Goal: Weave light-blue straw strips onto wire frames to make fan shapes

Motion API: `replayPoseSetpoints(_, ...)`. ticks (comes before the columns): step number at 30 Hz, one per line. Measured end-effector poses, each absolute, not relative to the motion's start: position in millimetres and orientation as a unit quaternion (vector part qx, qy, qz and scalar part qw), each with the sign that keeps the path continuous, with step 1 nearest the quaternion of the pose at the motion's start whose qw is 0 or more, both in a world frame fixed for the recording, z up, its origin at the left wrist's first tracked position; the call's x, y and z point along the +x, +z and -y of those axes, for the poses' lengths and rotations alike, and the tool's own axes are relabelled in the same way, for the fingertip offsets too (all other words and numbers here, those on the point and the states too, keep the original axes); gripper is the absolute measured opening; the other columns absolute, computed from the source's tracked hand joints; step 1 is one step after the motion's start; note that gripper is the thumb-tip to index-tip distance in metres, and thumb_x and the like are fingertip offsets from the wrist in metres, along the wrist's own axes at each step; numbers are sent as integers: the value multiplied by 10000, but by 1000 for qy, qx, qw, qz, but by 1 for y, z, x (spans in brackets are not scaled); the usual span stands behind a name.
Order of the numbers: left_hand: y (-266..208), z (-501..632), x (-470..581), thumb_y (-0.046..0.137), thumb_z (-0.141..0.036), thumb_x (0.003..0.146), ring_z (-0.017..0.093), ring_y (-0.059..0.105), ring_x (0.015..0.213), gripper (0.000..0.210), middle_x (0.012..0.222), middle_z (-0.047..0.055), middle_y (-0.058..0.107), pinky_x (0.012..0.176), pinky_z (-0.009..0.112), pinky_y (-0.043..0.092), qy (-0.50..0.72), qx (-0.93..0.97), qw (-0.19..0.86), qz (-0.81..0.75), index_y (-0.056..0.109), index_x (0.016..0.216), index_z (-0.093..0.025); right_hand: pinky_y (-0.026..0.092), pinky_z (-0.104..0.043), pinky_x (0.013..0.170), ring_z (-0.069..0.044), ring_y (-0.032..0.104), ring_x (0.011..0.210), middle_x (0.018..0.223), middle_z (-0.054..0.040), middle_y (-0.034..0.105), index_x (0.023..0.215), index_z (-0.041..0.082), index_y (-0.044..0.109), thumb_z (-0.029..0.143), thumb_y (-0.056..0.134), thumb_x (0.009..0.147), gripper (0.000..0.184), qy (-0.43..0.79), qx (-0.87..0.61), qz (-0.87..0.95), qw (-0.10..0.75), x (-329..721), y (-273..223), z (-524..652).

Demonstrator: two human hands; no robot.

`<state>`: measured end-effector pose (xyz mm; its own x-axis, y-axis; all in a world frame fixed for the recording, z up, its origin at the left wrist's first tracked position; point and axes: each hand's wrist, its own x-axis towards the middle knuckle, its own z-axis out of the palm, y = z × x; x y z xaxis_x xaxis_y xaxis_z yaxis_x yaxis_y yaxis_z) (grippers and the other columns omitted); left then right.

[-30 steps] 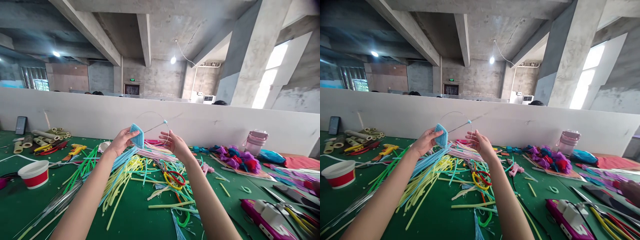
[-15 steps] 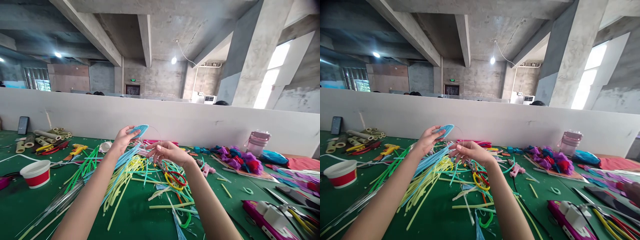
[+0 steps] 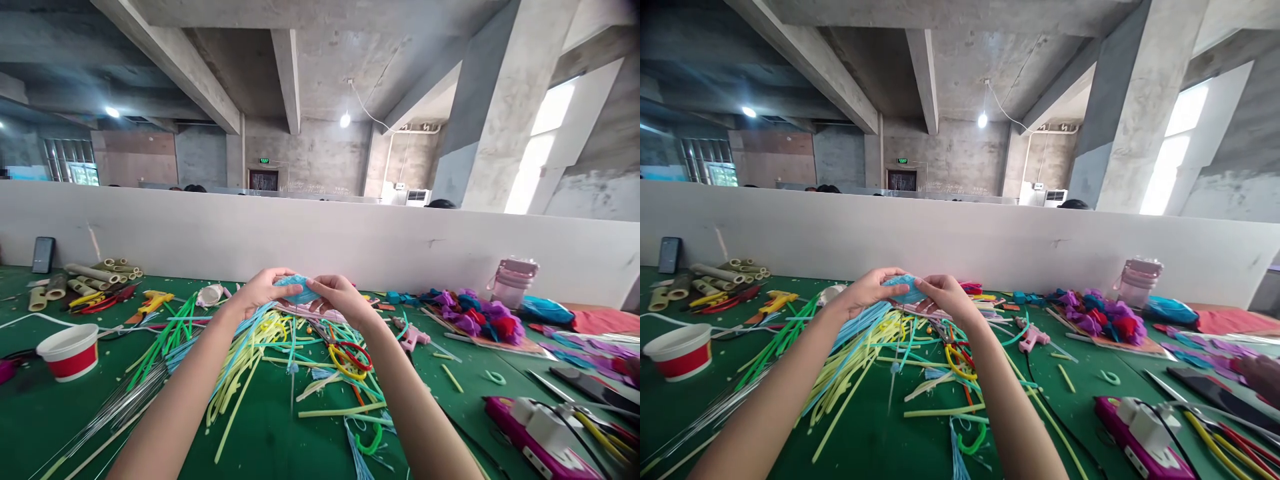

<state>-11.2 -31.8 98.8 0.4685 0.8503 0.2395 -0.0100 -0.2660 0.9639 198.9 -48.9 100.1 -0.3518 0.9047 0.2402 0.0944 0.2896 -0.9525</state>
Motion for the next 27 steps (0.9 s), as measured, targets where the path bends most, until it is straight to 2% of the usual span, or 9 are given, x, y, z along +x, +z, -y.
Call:
replayPoseSetpoints(3, 99, 32, -13, 826, -473, 690, 211, 707, 792, 502, 956, 96, 742, 687, 292, 522, 379, 689, 523, -328, 679, 1048, -155, 497, -162, 484, -107, 667, 571, 695, -35, 697, 796, 138, 677, 413, 685, 872, 285, 458, -389, 655, 458, 201, 100, 46)
replayPoseSetpoints(7, 98, 29, -17, 805, -485, 707, 217, 711, 808, 441, 886, 109, 760, 642, 258, 488, 351, 695, 519, -352, 716, 959, -134, 529, -184, 520, -128, 689, 628, 763, -50, 722, 849, 143, 689, 449, 687, 861, 307, 437, -397, 672, 448, 204, 97, 42)
replayPoseSetpoints(11, 94, 26, -9, 830, -499, 655, 209, 704, 745, 431, 784, 103, 759, 609, 255, 469, 369, 680, 520, -361, 726, 847, -127, 530, -193, 498, -141, 688, 626, 778, -54, 720, 911, 142, 701, 448, 706, 844, 313, 438, -395, 669, 452, 200, 94, 40)
replayPoseSetpoints(18, 94, 26, -7, 806, -545, 676, 208, 714, 771, 478, 897, 104, 768, 626, 263, 506, 421, 638, 525, -373, 710, 924, -148, 526, -216, 456, -147, 653, 558, 703, -54, 708, 838, 139, 702, 392, 732, 830, 255, 468, -390, 616, 499, 198, 92, 35)
replayPoseSetpoints(24, 89, 18, -6, 848, -516, 620, 190, 694, 720, 434, 784, 104, 752, 640, 269, 511, 431, 626, 516, -396, 666, 716, -134, 533, -220, 476, -152, 667, 579, 734, -59, 717, 862, 135, 713, 396, 741, 822, 266, 463, -410, 610, 495, 198, 84, 30)
replayPoseSetpoints(27, 84, 14, -3, 857, -513, 595, 187, 686, 699, 438, 759, 100, 747, 657, 281, 514, 436, 620, 511, -405, 662, 703, -136, 540, -211, 485, -143, 667, 574, 744, -65, 719, 868, 128, 704, 388, 736, 828, 265, 467, -418, 606, 491, 197, 80, 27)
